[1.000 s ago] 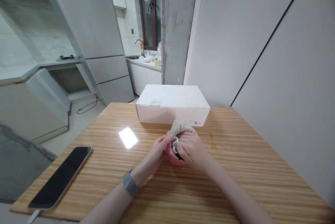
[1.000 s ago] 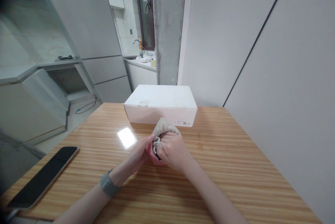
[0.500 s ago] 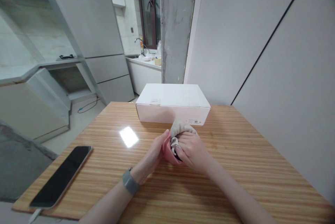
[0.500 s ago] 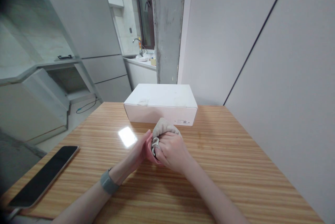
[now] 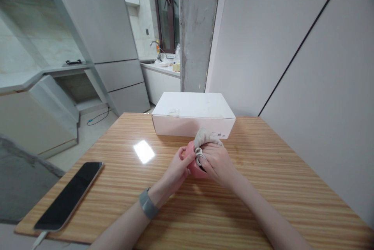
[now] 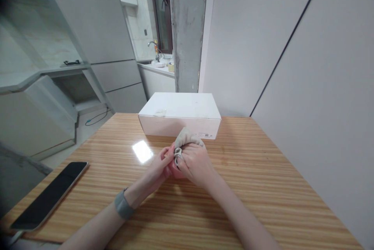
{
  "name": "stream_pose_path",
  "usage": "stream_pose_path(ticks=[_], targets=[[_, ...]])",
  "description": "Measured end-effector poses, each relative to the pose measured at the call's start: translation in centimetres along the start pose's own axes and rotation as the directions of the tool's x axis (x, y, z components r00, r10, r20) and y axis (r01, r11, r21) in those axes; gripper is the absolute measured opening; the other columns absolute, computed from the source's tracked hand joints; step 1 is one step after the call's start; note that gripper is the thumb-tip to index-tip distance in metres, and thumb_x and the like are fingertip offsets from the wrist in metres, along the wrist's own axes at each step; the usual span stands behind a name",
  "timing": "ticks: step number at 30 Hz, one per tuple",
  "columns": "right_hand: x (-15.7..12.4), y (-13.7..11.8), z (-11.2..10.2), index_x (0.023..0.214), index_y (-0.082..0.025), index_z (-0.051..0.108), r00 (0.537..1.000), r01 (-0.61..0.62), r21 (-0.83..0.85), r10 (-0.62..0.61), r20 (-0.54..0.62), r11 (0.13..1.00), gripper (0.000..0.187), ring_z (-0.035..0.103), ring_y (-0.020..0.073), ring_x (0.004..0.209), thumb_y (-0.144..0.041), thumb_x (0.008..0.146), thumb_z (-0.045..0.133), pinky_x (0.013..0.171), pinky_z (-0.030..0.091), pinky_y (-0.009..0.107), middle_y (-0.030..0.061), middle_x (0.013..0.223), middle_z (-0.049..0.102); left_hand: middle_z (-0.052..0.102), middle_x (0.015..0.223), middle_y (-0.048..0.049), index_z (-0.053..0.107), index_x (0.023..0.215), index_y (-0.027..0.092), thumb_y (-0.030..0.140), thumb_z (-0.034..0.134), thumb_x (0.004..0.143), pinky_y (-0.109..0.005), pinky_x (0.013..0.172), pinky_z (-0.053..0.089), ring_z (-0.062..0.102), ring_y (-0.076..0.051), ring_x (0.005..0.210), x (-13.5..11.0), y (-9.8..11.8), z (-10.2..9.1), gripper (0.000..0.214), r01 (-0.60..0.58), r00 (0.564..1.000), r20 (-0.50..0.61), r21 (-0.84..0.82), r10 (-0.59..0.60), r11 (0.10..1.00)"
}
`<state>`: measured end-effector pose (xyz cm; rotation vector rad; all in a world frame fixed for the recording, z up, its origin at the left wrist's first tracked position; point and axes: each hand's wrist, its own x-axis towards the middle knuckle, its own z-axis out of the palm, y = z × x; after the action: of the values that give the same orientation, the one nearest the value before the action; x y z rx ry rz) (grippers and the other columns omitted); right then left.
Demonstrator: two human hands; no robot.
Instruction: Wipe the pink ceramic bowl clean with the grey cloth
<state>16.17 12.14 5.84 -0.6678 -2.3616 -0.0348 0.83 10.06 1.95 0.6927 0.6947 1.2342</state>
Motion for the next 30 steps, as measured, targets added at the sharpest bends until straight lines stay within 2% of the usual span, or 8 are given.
stream_pose_path(ticks=[3, 7, 11, 17, 20, 24, 27, 30], targets=[[0.0, 0.0, -0.3, 0.069, -0.019, 0.057, 0.999, -0.012, 0.009, 0.012, 0.030, 1.000, 0.040, 0.059, 0.0171, 0.070, -0.019, 0.097, 0.029, 0.077, 0.043, 0.032, 0.0053, 0.069, 0.066, 0.068, 0.101, -0.0067, 0.066, 0.107, 0.017, 0.045, 0.073, 0.074, -0.025, 0.076, 0.045, 0.062, -0.016, 0.088, -0.1, 0.3, 0.1, 0.043, 0.069, 0.995, 0.065, 0.050, -0.073, 0.996], [0.0, -0.4, -0.2, 0.064, -0.019, 0.055, 0.998, 0.013, -0.003, -0.013, 0.063, 1.000, 0.043, 0.054, 0.0158, 0.063, -0.020, 0.097, 0.026, 0.073, 0.041, 0.031, 0.0041, 0.063, 0.062, 0.070, 0.089, -0.0070, 0.070, 0.105, 0.014, 0.060, 0.060, 0.079, -0.027, 0.071, 0.045, 0.062, -0.019, 0.083, 0.2, 0.8, -0.4, 0.053, 0.126, 0.992, -0.014, 0.203, -0.125, 0.971], [0.0, -0.6, 0.1, 0.063, -0.019, 0.055, 0.997, 0.022, -0.007, -0.021, 0.068, 1.000, 0.044, 0.053, 0.0154, 0.062, -0.022, 0.096, 0.027, 0.069, 0.039, 0.031, 0.0036, 0.062, 0.061, 0.070, 0.082, -0.0064, 0.071, 0.087, 0.010, 0.054, 0.068, 0.074, -0.027, 0.072, 0.045, 0.061, -0.017, 0.078, 0.5, 0.7, -0.7, 0.046, 0.045, 0.997, -0.066, 0.264, -0.028, 0.964], [-0.1, 0.0, 0.4, 0.069, -0.018, 0.059, 0.999, -0.005, 0.005, 0.004, 0.040, 1.000, 0.041, 0.057, 0.0172, 0.069, -0.020, 0.096, 0.028, 0.078, 0.042, 0.033, 0.0060, 0.069, 0.066, 0.067, 0.083, -0.0039, 0.064, 0.102, 0.016, 0.044, 0.072, 0.073, -0.024, 0.057, 0.045, 0.060, -0.015, 0.068, -0.1, 0.7, 0.2, 0.041, 0.110, 0.993, -0.047, 0.153, -0.104, 0.982], [-0.1, 0.1, 0.3, 0.068, -0.018, 0.058, 0.999, -0.037, -0.019, 0.038, 0.038, 0.999, 0.039, 0.056, 0.0171, 0.069, -0.019, 0.096, 0.030, 0.077, 0.042, 0.032, 0.0056, 0.068, 0.064, 0.068, 0.088, -0.0053, 0.063, 0.105, 0.016, 0.034, 0.073, 0.073, -0.029, 0.064, 0.049, 0.062, -0.018, 0.075, -0.3, 0.7, 0.5, 0.038, 0.088, 0.995, 0.043, 0.027, -0.089, 0.996], [-0.1, -0.3, 0.0, 0.066, -0.019, 0.055, 0.998, 0.029, -0.018, -0.028, 0.052, 0.999, 0.039, 0.053, 0.0163, 0.064, -0.019, 0.095, 0.029, 0.074, 0.041, 0.032, 0.0041, 0.064, 0.061, 0.069, 0.104, -0.0108, 0.063, 0.116, 0.011, 0.045, 0.059, 0.085, -0.034, 0.083, 0.049, 0.061, -0.024, 0.098, -0.1, 0.8, 0.3, 0.046, 0.125, 0.983, 0.144, -0.048, -0.117, 0.991], [0.1, -0.8, -0.1, 0.064, -0.019, 0.054, 0.995, 0.070, -0.001, -0.070, 0.069, 0.998, 0.038, 0.052, 0.0164, 0.063, -0.021, 0.094, 0.030, 0.072, 0.040, 0.032, 0.0042, 0.063, 0.061, 0.069, 0.108, -0.0118, 0.066, 0.112, 0.008, 0.048, 0.057, 0.086, -0.033, 0.098, 0.042, 0.059, -0.023, 0.107, 0.1, 0.8, 0.1, 0.048, 0.128, 0.984, 0.131, -0.067, -0.119, 0.990], [0.2, -1.0, 0.0, 0.064, -0.019, 0.053, 0.993, 0.077, 0.005, -0.077, 0.087, 0.997, 0.038, 0.052, 0.0163, 0.063, -0.021, 0.094, 0.031, 0.071, 0.039, 0.031, 0.0041, 0.064, 0.061, 0.070, 0.106, -0.0118, 0.069, 0.106, 0.009, 0.048, 0.061, 0.084, -0.033, 0.095, 0.042, 0.061, -0.022, 0.101, 0.3, 0.6, -0.2, 0.046, 0.139, 0.987, 0.087, -0.024, -0.136, 0.990]])
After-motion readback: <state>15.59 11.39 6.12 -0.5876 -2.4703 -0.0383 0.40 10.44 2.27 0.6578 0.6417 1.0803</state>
